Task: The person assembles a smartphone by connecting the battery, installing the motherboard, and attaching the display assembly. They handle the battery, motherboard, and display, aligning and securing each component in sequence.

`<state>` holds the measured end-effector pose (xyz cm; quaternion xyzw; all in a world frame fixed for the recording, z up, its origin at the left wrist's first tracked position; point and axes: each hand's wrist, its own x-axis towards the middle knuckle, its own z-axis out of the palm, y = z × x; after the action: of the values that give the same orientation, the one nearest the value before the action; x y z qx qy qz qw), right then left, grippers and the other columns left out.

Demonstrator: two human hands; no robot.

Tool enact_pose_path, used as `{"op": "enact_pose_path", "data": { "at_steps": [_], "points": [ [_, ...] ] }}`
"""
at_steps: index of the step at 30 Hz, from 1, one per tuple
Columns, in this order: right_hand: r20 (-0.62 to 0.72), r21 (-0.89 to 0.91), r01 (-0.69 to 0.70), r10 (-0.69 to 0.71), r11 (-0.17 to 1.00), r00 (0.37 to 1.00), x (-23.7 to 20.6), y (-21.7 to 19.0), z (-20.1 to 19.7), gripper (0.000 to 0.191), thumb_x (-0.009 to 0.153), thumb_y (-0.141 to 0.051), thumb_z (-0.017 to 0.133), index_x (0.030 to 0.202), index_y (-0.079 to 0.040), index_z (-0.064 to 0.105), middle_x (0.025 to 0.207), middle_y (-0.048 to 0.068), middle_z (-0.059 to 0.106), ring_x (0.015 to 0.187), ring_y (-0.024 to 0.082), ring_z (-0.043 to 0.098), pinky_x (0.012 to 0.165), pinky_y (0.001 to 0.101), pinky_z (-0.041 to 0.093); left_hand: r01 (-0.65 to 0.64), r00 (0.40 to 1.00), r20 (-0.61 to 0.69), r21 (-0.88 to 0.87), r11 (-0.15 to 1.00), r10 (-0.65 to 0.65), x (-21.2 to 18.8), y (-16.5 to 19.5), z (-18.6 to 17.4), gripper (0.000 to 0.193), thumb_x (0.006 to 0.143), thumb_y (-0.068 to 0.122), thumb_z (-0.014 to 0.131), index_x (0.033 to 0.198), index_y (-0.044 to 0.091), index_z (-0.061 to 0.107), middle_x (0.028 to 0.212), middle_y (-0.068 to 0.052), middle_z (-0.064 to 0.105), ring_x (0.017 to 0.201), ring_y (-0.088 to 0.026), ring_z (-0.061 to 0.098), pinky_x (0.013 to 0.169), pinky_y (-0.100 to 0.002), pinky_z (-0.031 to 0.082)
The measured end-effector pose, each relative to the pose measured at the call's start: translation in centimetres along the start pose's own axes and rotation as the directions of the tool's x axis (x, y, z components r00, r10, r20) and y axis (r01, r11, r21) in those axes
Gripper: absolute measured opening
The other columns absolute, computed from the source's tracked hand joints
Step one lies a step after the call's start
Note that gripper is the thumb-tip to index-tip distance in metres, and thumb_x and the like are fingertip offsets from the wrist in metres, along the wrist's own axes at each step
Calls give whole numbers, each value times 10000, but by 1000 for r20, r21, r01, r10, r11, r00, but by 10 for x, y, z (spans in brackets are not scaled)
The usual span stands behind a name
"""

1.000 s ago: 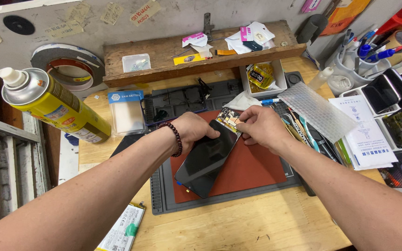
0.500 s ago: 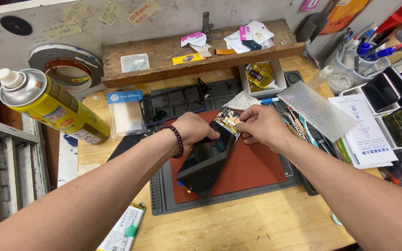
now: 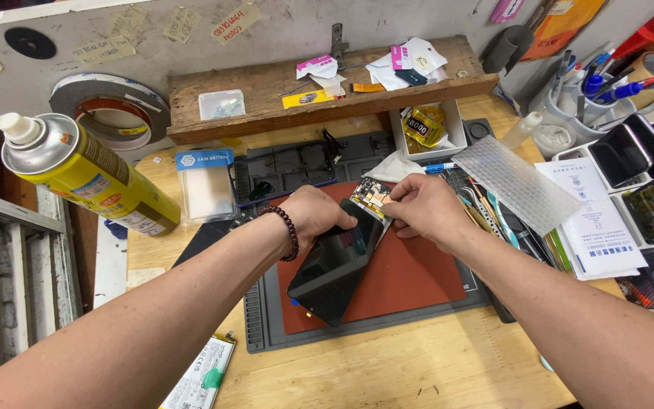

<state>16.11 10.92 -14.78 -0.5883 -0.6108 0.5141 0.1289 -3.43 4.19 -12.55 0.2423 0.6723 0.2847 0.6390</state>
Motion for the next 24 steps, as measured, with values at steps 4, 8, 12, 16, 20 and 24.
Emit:
{"op": "enact_pose_path", "data": {
  "at_steps": [4, 8, 12, 16, 20, 24],
  "points": [
    [-14, -37, -9, 8, 999, 1000, 1, -3, 1, 230, 814, -84, 799, 991, -3, 676, 854, 70, 684, 718, 158, 705, 574, 326, 644, -5, 1000, 2, 27, 1000, 5, 0, 0, 0, 196, 815, 2, 776, 967, -116, 736, 956, -238, 772, 795, -270, 774, 658, -381, 653],
    [13, -76, -55, 56, 996, 998, 2, -10, -1, 237, 836, -87, 783, 1013, 4, 653, 860, 99, 698, 718, 178, 714, 582, 349, 660, 0, 1000, 4, 20, 1000, 0, 2, 2, 0, 189, 818, 1, 774, 961, -115, 730, 952, -230, 772, 788, -263, 777, 647, -375, 648],
    [5, -155, -85, 87, 984, 996, 1, -15, 3, 238, 857, -104, 768, 1032, -12, 635, 872, 93, 691, 731, 177, 710, 592, 371, 669, -19, 1000, -5, 52, 998, 20, 1, 0, 0, 181, 817, 1, 783, 947, -116, 737, 942, -222, 774, 779, -249, 767, 625, -369, 620],
    [36, -156, -126, 133, 980, 990, 7, -14, -2, 262, 850, -104, 772, 1040, -17, 613, 880, 85, 699, 737, 181, 704, 611, 386, 672, -57, 998, -31, 123, 991, 61, 0, 1, 2, 181, 806, 16, 798, 937, -100, 749, 928, -195, 778, 789, -235, 764, 639, -356, 609],
    [129, -13, -132, 132, 991, 983, 13, -9, -8, 268, 844, -94, 774, 1032, -1, 608, 885, 101, 679, 719, 191, 698, 629, 373, 679, -5, 1000, -29, 103, 995, 8, -1, 0, 2, 184, 805, 33, 785, 947, -79, 750, 925, -193, 776, 785, -237, 761, 653, -361, 617],
    [55, -84, -96, 101, 992, 993, 11, -7, -4, 276, 834, -108, 794, 1021, -3, 618, 890, 101, 693, 724, 178, 698, 620, 352, 656, -67, 997, -21, 230, 971, 74, 1, -2, 3, 201, 805, 58, 802, 958, -64, 757, 952, -178, 778, 788, -211, 743, 657, -353, 594]
  ]
}}
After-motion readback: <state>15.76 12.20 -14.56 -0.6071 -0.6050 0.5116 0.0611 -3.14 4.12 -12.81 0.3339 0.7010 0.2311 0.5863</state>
